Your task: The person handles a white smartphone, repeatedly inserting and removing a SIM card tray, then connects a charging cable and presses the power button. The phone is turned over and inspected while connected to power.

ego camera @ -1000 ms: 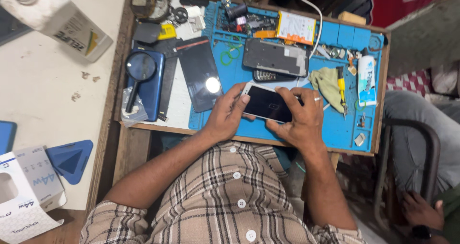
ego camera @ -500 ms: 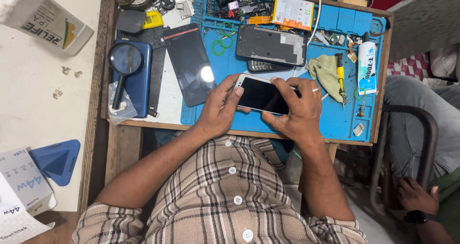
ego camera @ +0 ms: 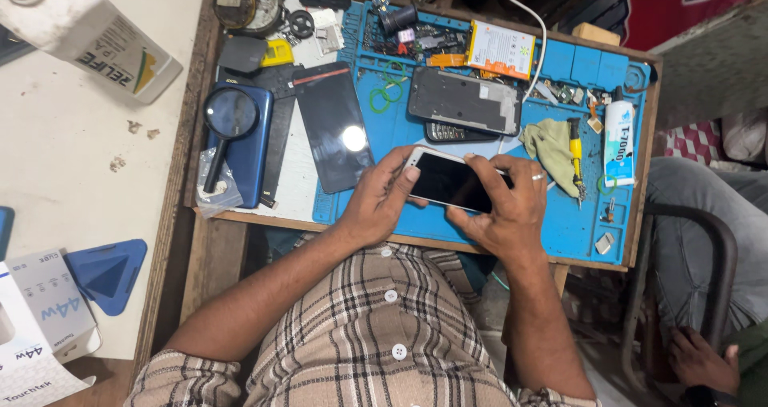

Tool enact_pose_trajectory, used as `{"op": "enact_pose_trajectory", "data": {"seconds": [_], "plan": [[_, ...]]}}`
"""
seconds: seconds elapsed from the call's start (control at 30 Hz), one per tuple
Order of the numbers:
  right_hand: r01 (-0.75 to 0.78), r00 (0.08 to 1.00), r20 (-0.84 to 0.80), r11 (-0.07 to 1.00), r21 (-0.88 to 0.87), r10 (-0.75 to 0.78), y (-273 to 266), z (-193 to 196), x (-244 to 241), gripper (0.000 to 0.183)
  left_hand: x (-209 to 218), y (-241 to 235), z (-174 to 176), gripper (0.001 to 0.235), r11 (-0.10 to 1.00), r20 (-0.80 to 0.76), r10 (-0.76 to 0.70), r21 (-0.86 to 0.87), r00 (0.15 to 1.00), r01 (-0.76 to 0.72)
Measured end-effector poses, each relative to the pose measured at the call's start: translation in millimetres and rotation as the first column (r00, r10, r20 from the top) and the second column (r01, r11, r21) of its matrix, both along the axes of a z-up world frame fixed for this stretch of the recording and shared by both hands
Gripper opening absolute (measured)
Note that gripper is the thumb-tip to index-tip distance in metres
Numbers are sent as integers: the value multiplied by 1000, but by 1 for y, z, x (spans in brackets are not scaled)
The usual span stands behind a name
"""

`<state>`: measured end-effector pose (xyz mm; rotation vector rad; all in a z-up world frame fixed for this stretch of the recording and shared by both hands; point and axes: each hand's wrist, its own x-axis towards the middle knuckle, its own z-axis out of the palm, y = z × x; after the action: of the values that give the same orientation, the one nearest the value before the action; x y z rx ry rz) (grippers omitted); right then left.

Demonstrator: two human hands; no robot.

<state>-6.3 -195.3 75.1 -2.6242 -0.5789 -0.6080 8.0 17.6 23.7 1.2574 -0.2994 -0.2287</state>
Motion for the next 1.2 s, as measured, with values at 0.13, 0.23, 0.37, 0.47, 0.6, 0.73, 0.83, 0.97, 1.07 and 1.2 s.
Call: {"op": "enact_pose_trajectory", "data": {"seconds": [0.13,0.23,0.37,0.47,0.6,0.73,0.83,0.97,1.07,1.2], "plan": [[0,999,44,1000,5,0,-7,-3,1,67,-2,3,8,46,998,-6,-53,21,999,53],[-18,995,100,999,43,14,-16,-6,1,67,-4,6,23,51,999,105,-35,1,994,35],[15,991,131,993,118,-31,-31,-4,2,72,-16,22,53,51,949,441,136,199,887,-245],[63,989,130,993,105,-76,-37,-6,5,73,-38,29,71,45,898,595,129,269,793,-348],[63,988,138,997,45,-69,-43,-18,-3,73,-60,38,76,52,860,661,69,340,747,-380],[41,991,124,998,52,-47,-35,-17,3,74,-58,65,95,59,791,717,32,408,696,-456],[81,990,109,996,36,-84,-33,-15,1,73,-57,82,105,65,753,724,5,452,690,-479],[23,993,114,1000,-12,-22,-33,-15,-6,79,-53,120,104,73,717,704,-18,504,710,-481],[-91,985,140,994,-68,100,-38,-14,-1,78,-41,179,108,79,582,725,63,532,686,-615],[-24,999,46,1000,6,24,-52,-29,4,79,29,303,106,88,115,779,187,587,598,-801]]}}
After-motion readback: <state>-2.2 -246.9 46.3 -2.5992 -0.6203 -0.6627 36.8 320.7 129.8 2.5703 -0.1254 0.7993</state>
